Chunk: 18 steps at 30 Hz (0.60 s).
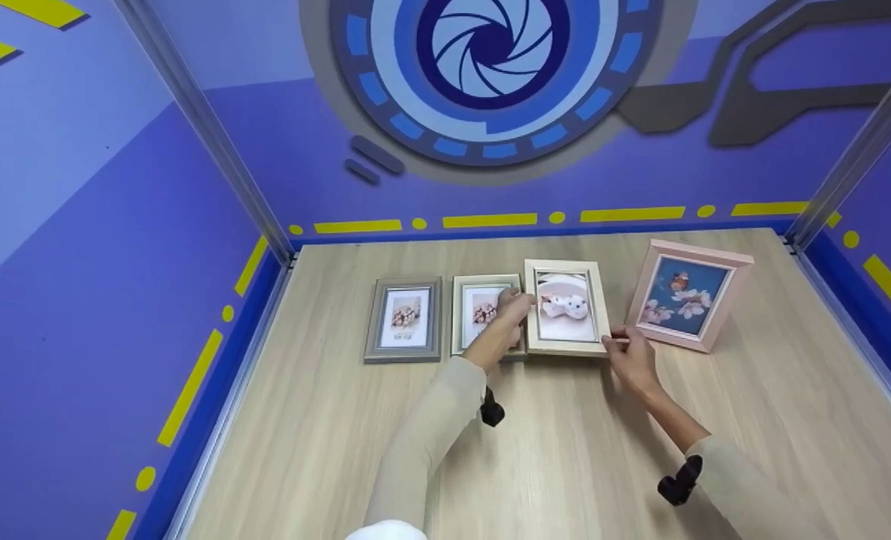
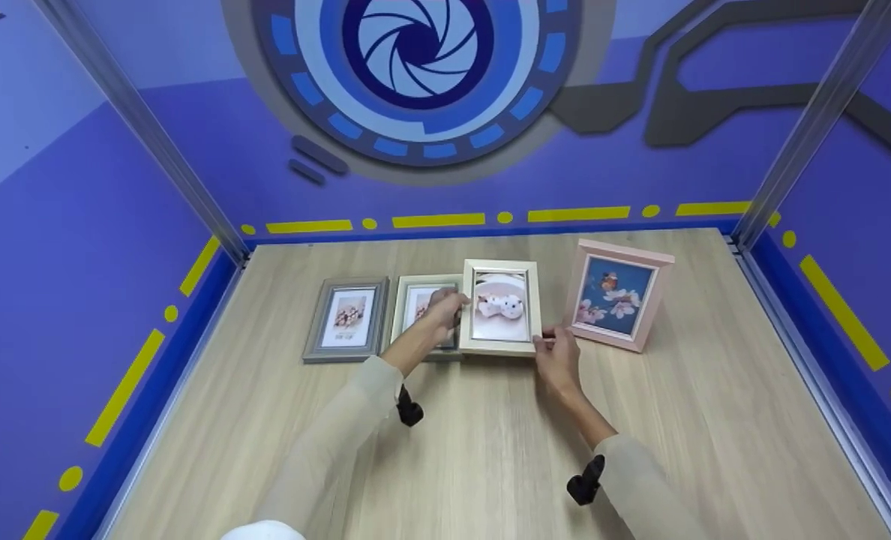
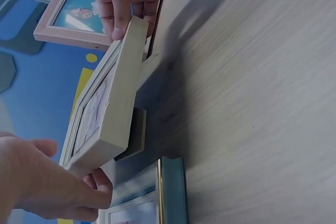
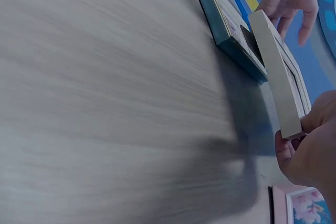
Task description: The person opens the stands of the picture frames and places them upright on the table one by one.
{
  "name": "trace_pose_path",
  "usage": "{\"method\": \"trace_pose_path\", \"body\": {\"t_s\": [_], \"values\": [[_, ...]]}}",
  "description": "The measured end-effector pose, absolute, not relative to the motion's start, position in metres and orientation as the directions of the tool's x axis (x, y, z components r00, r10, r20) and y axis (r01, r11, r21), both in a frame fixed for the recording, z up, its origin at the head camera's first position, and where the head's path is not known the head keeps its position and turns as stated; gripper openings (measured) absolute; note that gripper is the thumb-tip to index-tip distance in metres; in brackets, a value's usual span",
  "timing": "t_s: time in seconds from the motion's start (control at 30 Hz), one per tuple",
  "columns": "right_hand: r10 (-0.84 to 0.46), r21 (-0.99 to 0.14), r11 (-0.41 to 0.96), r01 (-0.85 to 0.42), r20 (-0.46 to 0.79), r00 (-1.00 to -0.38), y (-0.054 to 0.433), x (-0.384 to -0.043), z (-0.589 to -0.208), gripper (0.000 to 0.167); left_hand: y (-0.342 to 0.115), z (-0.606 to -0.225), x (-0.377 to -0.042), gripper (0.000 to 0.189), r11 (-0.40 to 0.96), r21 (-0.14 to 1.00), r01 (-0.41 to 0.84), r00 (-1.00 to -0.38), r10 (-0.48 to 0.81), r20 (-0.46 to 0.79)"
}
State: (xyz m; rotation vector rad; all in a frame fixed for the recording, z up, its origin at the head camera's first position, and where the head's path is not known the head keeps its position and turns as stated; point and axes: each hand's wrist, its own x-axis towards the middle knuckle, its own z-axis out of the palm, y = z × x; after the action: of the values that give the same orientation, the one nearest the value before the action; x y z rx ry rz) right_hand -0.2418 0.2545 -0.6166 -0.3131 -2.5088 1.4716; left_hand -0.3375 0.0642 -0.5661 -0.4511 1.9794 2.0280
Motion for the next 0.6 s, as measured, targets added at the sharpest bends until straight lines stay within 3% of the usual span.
{"method": "trace_pose_path", "body": {"t_s": [0.1,0.6], "values": [[0.281,-0.874,0.479,0.077,0.069,-0.957,0.25,-0.24,-0.615,0.016,0.057,-0.563,-0.336,0.062,0.008,0.923,-0.385,-0.922,-0.041,-0.384],[0.213,-0.932,0.351,0.092,-0.016,-0.977,0.237,-0.236,-0.614,0.033,0.025,-0.55,-0.325,0.062,0.082,0.947,-0.31,-0.946,0.076,-0.316]]}}
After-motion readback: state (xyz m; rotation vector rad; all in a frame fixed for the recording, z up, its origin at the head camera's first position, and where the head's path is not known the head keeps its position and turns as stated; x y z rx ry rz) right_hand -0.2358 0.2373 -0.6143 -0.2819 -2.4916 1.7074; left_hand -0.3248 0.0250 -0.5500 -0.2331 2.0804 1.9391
